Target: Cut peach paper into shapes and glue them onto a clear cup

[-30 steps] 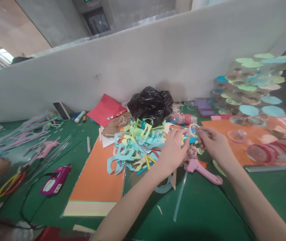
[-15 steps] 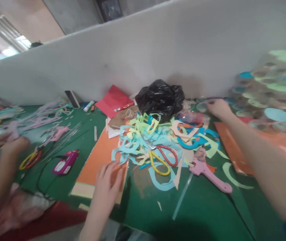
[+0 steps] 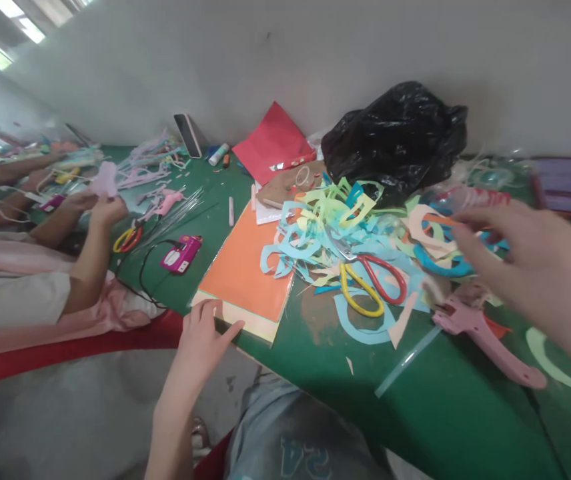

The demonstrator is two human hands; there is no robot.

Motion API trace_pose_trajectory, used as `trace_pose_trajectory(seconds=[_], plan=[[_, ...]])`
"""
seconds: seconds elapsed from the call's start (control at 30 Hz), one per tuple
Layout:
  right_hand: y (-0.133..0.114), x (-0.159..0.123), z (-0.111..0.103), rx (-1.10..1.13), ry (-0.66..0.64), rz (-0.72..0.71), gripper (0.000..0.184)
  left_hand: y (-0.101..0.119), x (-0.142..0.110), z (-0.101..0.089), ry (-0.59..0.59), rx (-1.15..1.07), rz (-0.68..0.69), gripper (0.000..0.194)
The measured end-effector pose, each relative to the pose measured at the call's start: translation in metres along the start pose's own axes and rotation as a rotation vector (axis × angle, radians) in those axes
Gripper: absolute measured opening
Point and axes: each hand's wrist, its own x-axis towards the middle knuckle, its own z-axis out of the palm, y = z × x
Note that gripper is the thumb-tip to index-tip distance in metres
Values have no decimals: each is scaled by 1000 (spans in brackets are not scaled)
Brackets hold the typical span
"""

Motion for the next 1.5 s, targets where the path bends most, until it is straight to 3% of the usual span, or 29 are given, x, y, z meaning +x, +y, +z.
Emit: trace_pose_trajectory(seconds=[0.1,0.13,0.2,0.27,0.33,0.47,0.57,0.73,1.1,1.37,1.5], plan=[[-69,-22,6,79,-5,-311,51,-5,-4,5,44,-31,37,40],[-92,-26,12,120,-71,-417,47,-6,-5,7,62,-45,47,39],[-136,-30,30,119,-119,-609,43,-6,-7,10,91,-81,51,37],[-174,-30,53,87,-212,-736,27,-5,-9,14,108,-122,36,38],[-205,-29,76,49,-239,-768,24,-3,-12,19,134,-158,-4,43],[-241,-24,107,-70,-302,-747,47,-3,-13,26,221,-192,-133,51],[-252,-24,118,-127,-321,-706,51,-7,-11,30,247,-187,-137,54],[-265,-31,123,-203,-322,-698,34,-10,-7,30,260,-135,-77,55],[-269,-21,108,-141,-505,-635,31,-2,-4,21,224,-220,-43,54],[-266,-17,108,-106,-525,-632,27,14,6,12,247,-519,-251,51],[-265,-16,109,-99,-516,-631,23,19,11,5,259,-635,-360,38]])
